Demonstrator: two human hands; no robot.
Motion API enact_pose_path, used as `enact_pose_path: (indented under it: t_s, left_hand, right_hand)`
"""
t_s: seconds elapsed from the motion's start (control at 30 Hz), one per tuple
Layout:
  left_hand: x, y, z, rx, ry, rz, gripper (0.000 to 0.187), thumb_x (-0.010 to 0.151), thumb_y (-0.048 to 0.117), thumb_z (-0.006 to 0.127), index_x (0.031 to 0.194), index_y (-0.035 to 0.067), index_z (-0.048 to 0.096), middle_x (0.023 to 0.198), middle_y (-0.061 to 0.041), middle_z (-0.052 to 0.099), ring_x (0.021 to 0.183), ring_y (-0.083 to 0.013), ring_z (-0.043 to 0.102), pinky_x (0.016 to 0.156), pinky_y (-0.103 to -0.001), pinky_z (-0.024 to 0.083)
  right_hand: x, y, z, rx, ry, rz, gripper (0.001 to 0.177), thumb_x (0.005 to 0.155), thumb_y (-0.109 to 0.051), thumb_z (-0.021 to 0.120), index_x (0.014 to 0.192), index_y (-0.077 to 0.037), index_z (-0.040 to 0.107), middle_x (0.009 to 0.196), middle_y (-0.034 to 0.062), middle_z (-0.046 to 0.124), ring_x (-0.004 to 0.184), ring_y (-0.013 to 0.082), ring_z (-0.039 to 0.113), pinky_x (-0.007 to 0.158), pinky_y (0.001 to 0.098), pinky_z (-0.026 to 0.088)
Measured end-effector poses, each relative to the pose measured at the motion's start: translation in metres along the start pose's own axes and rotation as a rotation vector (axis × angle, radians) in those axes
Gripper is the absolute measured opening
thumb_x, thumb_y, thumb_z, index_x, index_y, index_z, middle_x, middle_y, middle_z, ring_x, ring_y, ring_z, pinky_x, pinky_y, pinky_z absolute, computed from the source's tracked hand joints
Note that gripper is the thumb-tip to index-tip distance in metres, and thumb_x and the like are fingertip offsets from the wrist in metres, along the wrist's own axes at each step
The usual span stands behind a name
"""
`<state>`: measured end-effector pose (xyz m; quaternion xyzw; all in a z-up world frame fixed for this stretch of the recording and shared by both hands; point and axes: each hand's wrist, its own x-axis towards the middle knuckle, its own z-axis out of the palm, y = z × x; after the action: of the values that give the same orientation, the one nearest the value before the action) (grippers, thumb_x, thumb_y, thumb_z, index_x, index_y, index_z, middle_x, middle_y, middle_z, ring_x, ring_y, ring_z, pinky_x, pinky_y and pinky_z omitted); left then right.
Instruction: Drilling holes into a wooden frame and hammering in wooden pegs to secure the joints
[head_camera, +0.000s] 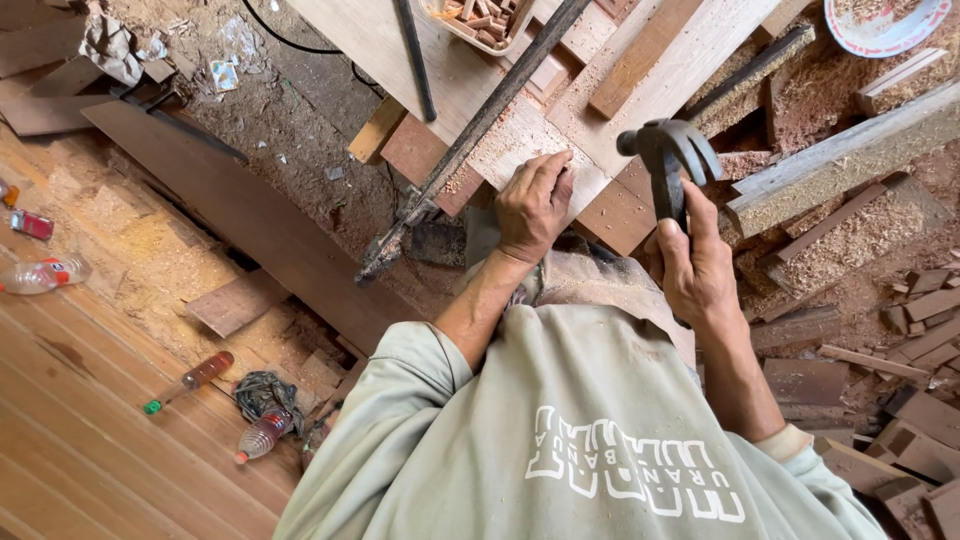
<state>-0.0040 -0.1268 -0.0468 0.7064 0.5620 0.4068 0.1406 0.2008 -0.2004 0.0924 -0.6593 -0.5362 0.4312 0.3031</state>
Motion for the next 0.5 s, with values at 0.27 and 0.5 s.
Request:
enact_pose_path:
  t_s: [0.27,0.5]
  left_hand:
    - [0.010,0.009,-0.010,-0.009,0.117,0.098,0.034,0.104,0.028,0.061,0.135,0.013,0.064,0.089,-0.001,0.073,0.079,-0.0176,0.073,0.072,-0.030,0.061]
    - [0.019,0.017,-0.021,-0.024,0.141,0.149,0.050,0.097,0.015,0.069,0.144,0.007,0.055,0.086,-0.003,0.074,0.075,-0.0170,0.073,0.067,-0.029,0.062]
  right_hand:
    - [-0.011,-0.014,0.007,-0.006,-0.062,-0.152,0.055,0.112,-0.017,0.046,0.164,-0.015,0.030,0.081,0.0209,0.068,0.054,0.0239,0.062,0.048,0.0381,0.055]
    - [-0.007,-0.038,0.014,0.013,-0.028,-0.384,0.052,0.107,-0.009,0.054,0.158,-0.009,0.045,0.100,0.0266,0.070,0.064,0.0283,0.068,0.050,0.0404,0.055]
